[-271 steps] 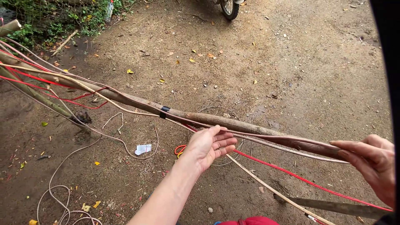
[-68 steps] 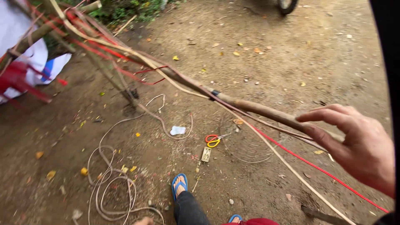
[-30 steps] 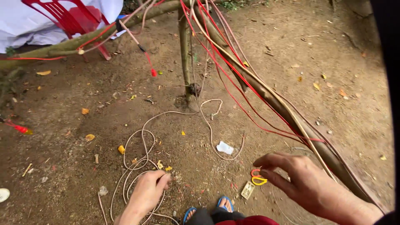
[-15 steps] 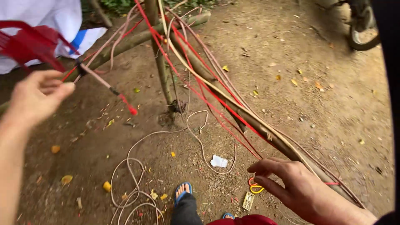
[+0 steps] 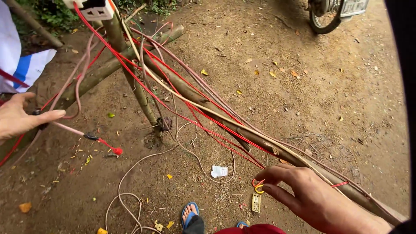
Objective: Organize and secure electrical wires to a wooden support structure using electrical tape.
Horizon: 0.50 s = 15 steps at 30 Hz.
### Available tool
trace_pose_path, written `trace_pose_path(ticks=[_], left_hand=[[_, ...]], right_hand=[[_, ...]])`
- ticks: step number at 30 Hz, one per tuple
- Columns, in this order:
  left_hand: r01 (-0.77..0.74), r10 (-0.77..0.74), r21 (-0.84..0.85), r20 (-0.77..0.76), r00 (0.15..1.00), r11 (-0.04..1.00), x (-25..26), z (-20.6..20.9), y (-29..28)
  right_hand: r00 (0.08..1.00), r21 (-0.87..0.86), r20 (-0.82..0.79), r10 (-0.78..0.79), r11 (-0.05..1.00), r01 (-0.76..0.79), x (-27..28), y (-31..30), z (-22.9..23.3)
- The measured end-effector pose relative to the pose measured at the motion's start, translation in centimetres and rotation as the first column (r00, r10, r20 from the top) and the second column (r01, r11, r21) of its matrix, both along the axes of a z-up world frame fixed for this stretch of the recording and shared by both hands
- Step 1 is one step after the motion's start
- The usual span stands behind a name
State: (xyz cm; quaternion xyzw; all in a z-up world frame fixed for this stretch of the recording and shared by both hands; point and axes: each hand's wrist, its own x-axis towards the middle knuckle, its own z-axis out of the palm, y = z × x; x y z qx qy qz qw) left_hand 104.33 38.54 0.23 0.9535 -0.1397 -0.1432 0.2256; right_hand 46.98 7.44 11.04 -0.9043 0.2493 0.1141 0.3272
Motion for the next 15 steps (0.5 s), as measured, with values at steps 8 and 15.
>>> trace_pose_path(ticks=[8,15], left_hand=[[0.221,-0.181,-0.498,0.128,0.975,0.838,-8.9,3.8,-9.5],[0.172,-0.162,-0.589,0.071,0.984,0.789,-12.1,1.0,-13.5]], right_hand=[[0.984,-0.103,0.180,0.001,0.995,0.018,1.0,0.4,0.8],[0.950,-0.253,0.266,-0.162,0.940,0.231,1.1,-0.9,3.6]])
